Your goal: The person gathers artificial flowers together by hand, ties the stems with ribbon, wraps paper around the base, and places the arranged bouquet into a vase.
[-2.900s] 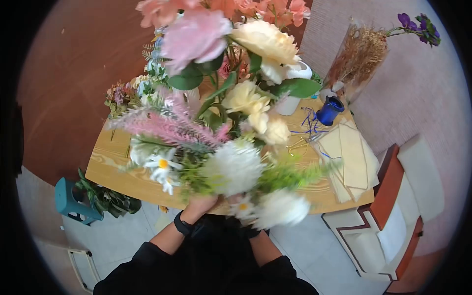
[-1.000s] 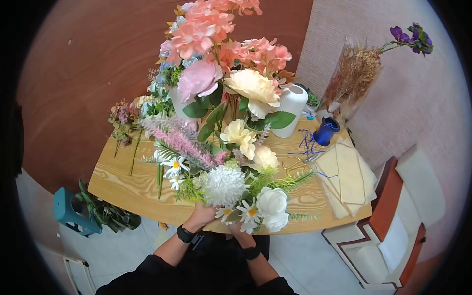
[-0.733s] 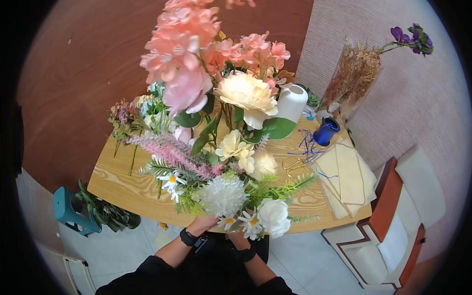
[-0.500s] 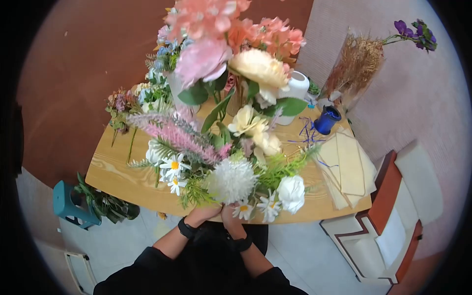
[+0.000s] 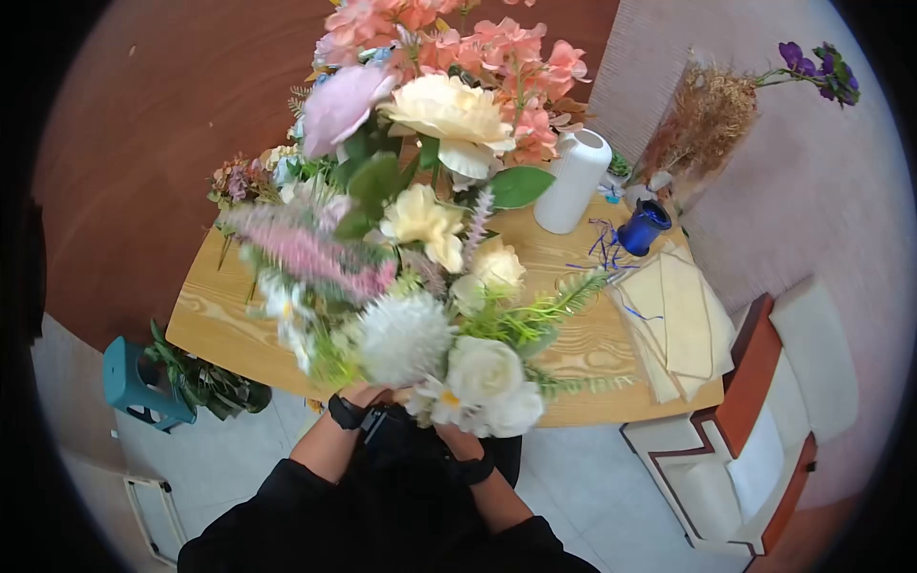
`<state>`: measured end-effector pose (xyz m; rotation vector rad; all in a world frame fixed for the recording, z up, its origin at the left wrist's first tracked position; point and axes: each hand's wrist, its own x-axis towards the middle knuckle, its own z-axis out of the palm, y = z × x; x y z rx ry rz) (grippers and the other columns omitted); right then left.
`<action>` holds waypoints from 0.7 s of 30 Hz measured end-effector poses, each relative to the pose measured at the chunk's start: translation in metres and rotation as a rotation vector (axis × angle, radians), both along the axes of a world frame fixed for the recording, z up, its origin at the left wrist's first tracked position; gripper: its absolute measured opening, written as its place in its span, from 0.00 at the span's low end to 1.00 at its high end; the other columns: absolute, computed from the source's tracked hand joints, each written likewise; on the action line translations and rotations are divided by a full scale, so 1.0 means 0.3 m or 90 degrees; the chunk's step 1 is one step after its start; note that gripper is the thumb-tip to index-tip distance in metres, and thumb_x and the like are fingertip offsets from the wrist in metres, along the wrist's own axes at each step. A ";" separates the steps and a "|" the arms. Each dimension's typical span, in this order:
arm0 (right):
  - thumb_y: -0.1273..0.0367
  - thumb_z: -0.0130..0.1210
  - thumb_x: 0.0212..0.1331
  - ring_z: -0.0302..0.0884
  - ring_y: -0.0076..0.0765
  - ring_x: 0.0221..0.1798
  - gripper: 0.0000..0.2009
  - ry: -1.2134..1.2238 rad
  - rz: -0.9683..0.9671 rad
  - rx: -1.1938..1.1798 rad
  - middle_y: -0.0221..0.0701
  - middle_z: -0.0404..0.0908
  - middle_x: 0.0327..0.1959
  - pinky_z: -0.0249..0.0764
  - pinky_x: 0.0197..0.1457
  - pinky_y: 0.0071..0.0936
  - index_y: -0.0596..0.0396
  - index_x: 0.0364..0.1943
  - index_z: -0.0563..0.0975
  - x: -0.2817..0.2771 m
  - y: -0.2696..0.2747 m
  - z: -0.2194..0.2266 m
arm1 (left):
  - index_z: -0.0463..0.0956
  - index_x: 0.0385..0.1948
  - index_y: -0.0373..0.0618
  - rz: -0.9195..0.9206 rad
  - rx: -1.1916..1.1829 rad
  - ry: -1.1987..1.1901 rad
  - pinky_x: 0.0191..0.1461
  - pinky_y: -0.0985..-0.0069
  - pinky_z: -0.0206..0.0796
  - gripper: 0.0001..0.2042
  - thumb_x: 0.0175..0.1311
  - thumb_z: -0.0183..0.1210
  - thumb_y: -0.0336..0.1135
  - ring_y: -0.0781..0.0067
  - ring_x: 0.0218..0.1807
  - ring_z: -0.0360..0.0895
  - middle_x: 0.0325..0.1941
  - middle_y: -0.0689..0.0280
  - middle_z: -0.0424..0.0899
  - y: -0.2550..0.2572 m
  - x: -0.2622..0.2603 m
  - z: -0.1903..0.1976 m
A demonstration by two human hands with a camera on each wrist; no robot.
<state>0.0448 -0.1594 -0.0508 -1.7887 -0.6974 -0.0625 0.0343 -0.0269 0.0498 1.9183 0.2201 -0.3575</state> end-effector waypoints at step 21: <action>0.71 0.46 0.59 0.72 0.42 0.45 0.10 0.053 0.039 -0.195 0.39 0.76 0.43 0.65 0.52 0.37 0.57 0.41 0.75 0.108 -0.010 0.028 | 0.71 0.48 0.39 0.045 -0.093 -0.134 0.54 0.73 0.63 0.17 0.60 0.55 0.38 0.70 0.46 0.71 0.49 0.61 0.76 -0.024 0.042 -0.165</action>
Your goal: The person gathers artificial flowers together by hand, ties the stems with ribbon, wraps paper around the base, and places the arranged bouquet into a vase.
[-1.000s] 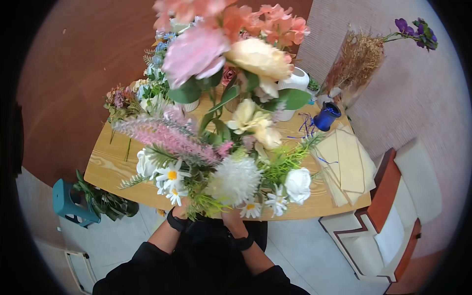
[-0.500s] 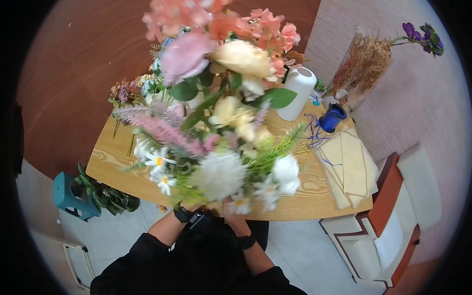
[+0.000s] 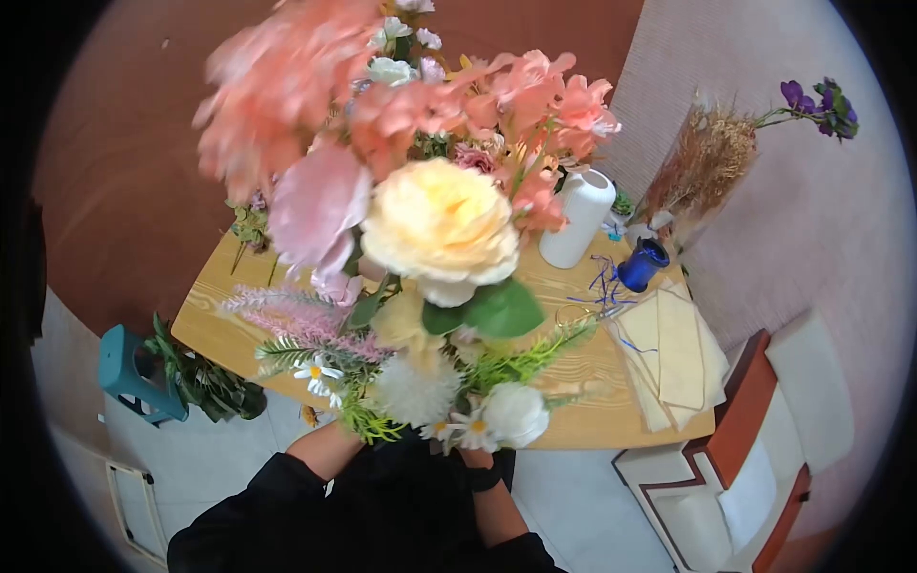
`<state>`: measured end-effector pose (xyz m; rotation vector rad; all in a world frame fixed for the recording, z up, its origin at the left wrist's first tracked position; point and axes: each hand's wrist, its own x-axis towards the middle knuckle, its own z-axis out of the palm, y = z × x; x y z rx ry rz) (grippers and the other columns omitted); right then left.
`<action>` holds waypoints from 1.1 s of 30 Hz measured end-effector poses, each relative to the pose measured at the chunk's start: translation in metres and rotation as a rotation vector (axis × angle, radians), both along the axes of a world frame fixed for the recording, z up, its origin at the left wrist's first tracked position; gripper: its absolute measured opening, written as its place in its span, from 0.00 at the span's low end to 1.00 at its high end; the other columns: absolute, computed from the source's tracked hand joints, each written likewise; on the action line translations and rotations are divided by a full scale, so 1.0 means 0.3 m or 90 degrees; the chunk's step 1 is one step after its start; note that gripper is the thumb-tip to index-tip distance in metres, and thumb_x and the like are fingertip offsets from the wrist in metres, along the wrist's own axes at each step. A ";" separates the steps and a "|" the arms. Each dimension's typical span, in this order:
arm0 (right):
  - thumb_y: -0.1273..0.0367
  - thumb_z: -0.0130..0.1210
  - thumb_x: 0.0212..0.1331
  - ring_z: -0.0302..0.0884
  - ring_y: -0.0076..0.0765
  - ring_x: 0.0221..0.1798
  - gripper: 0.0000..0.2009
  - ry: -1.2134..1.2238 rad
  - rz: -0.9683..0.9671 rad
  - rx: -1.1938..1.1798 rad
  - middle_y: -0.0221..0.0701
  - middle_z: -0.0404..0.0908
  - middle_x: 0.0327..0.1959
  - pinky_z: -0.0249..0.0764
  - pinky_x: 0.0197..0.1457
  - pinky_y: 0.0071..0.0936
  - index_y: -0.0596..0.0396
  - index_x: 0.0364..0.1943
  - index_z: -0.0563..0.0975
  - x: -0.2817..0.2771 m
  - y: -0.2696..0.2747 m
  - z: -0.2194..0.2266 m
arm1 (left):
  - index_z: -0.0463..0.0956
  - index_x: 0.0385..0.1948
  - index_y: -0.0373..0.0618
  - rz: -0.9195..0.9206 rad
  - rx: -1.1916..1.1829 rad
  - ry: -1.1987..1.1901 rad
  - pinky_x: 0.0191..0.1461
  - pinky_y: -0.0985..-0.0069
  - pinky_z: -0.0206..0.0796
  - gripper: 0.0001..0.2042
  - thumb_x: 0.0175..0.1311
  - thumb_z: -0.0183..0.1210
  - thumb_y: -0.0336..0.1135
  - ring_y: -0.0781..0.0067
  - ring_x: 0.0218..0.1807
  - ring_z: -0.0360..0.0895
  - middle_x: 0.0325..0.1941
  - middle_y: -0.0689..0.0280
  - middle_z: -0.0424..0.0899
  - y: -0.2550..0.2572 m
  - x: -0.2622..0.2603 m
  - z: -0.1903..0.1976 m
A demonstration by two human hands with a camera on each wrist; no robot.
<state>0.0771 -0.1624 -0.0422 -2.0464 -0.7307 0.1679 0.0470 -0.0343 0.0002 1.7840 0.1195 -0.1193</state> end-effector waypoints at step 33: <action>0.69 0.39 0.67 0.59 0.32 0.61 0.20 0.115 0.028 0.338 0.39 0.62 0.60 0.54 0.63 0.25 0.64 0.59 0.59 -0.039 0.053 0.094 | 0.75 0.37 0.36 0.194 -0.031 -0.028 0.35 0.76 0.68 0.14 0.59 0.50 0.38 0.74 0.32 0.76 0.32 0.61 0.81 -0.028 0.132 0.016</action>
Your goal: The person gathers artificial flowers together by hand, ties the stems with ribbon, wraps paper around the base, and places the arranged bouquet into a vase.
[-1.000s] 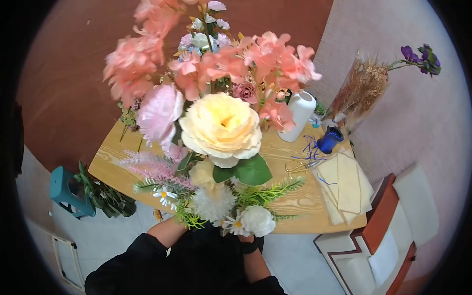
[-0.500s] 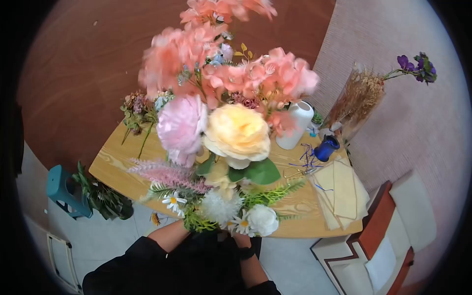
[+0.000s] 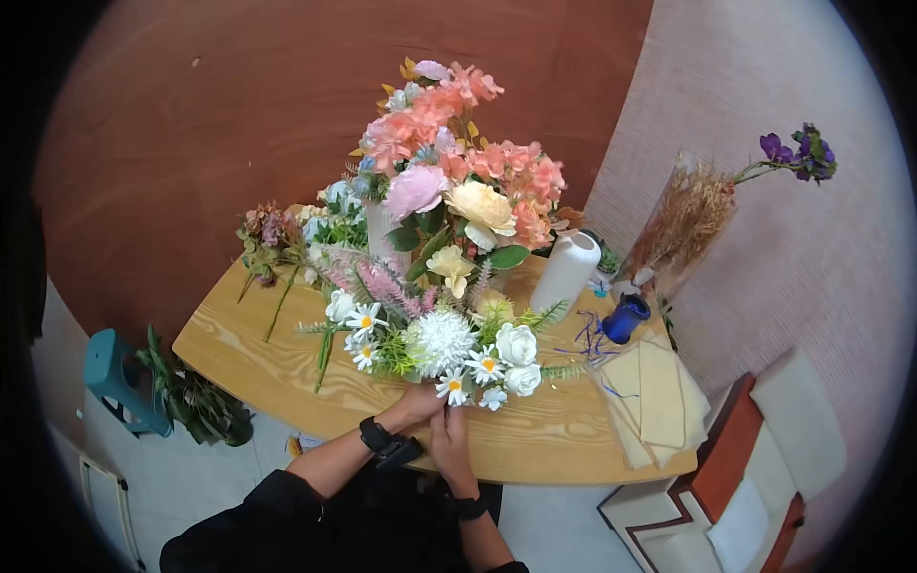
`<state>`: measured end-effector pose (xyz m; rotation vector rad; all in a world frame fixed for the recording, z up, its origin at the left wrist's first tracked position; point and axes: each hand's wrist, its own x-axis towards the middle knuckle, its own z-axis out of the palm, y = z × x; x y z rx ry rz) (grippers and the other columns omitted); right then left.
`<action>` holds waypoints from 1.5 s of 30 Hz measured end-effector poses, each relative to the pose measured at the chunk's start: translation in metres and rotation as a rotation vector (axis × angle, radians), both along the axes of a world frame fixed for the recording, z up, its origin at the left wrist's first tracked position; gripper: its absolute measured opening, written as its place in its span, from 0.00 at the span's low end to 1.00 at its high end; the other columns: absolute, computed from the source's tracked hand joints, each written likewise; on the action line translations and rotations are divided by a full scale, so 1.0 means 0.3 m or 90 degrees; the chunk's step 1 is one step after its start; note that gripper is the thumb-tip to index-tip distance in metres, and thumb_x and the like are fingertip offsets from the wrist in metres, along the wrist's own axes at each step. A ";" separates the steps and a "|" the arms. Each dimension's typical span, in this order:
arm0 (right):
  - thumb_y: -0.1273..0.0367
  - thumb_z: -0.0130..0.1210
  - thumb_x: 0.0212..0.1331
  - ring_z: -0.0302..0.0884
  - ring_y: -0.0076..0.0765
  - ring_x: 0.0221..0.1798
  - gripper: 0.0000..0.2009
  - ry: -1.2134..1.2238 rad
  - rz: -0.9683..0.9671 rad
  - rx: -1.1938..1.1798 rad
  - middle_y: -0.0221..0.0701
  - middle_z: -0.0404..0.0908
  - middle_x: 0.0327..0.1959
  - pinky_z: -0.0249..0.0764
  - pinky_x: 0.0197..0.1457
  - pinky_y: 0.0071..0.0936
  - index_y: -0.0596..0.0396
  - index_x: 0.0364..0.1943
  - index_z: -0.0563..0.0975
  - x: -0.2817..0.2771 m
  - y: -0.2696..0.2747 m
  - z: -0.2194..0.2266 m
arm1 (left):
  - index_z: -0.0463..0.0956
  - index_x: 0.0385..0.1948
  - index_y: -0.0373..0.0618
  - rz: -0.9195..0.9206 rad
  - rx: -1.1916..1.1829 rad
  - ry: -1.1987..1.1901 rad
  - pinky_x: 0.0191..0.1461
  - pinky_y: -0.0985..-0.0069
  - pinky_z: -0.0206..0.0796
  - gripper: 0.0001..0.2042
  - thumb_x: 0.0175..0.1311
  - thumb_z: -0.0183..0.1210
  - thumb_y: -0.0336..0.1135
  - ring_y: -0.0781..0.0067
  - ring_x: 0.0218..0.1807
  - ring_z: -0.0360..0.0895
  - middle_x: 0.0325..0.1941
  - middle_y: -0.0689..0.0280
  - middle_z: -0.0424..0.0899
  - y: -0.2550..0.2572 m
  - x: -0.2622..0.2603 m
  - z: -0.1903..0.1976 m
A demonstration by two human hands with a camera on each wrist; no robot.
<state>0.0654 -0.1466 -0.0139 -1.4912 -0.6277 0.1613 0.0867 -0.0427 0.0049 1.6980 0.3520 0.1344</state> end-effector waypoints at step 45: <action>0.68 0.47 0.64 0.68 0.21 0.42 0.14 0.099 0.010 0.086 0.30 0.73 0.40 0.66 0.47 0.20 0.66 0.47 0.70 0.029 0.024 0.001 | 0.76 0.36 0.36 0.048 0.068 -0.078 0.35 0.74 0.68 0.13 0.56 0.55 0.36 0.72 0.31 0.76 0.32 0.59 0.81 0.048 -0.023 0.087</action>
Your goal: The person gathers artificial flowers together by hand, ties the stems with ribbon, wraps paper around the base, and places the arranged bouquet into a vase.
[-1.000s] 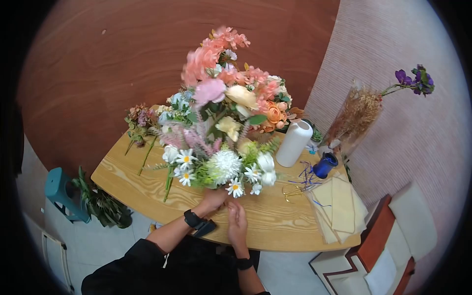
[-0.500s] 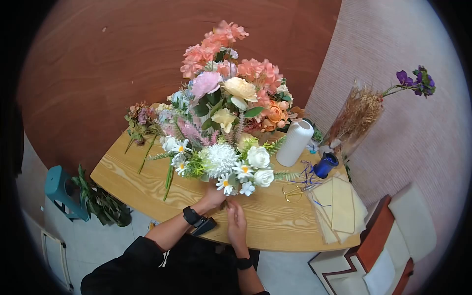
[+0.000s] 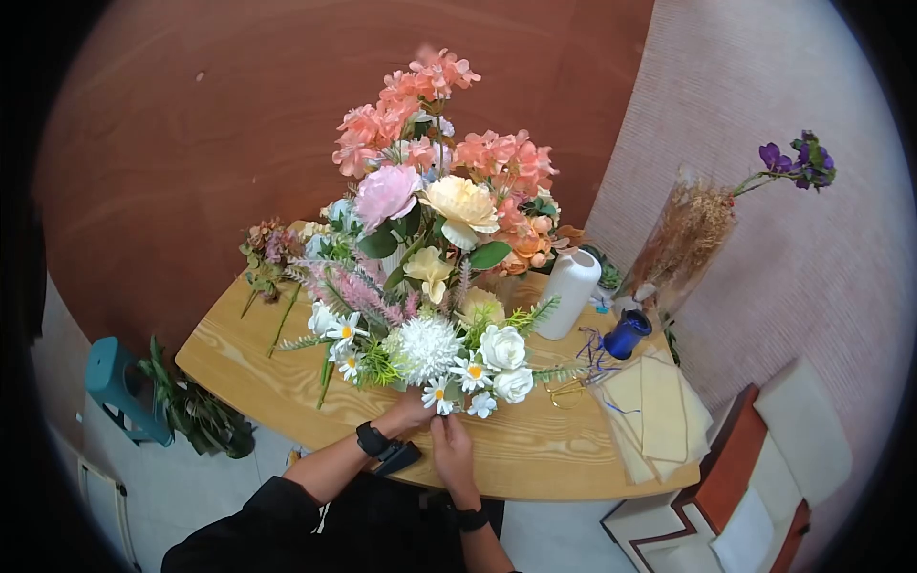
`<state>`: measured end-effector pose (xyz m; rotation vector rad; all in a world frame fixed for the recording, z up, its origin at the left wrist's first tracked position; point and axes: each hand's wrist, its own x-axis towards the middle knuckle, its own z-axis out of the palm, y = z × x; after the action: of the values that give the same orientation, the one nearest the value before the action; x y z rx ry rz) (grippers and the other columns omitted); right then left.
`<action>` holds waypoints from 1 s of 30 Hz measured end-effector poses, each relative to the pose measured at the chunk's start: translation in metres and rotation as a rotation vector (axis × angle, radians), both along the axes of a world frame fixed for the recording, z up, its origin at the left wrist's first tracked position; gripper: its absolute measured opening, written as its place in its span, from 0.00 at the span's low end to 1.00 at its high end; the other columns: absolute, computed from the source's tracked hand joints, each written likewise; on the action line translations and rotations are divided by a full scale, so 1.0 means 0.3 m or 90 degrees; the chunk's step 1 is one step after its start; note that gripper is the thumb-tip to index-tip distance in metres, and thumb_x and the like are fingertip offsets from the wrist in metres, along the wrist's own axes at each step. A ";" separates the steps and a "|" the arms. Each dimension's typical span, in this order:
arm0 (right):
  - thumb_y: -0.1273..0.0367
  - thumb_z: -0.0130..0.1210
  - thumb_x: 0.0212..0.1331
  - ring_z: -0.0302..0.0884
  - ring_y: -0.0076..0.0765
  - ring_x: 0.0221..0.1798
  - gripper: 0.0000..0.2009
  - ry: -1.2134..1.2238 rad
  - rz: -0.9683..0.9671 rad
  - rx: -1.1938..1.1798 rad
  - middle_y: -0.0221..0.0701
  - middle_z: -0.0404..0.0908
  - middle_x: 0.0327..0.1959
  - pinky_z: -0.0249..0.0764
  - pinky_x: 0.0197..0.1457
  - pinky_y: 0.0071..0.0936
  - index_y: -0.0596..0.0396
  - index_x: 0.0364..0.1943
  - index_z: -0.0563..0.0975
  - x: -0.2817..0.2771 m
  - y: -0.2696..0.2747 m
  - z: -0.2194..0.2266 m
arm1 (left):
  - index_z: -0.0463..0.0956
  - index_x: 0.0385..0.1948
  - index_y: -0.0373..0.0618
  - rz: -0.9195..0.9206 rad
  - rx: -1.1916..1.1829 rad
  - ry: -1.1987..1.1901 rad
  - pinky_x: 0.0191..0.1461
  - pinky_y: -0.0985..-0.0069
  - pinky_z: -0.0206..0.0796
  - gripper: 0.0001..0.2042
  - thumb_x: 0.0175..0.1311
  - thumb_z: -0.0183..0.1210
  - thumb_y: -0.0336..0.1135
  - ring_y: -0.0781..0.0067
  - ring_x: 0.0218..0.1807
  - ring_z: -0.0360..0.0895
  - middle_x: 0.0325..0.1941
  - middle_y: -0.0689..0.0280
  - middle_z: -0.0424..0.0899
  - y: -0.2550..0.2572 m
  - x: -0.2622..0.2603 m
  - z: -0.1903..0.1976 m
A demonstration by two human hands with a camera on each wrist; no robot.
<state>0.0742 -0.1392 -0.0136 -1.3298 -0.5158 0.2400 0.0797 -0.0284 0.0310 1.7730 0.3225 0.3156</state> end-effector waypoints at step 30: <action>0.58 0.64 0.47 0.72 0.39 0.52 0.31 0.057 0.548 0.185 0.44 0.76 0.46 0.64 0.60 0.34 0.69 0.51 0.69 -0.086 -0.186 0.196 | 0.43 0.07 0.48 -1.273 -1.001 -0.446 0.12 0.74 0.36 0.20 0.46 0.46 0.16 0.73 0.06 0.48 0.08 0.69 0.48 -0.046 -0.248 0.328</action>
<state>0.0485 -0.1950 0.0452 -0.7456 -0.9888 0.8908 0.0052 -0.0422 0.1292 -0.2053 -1.3359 -0.6531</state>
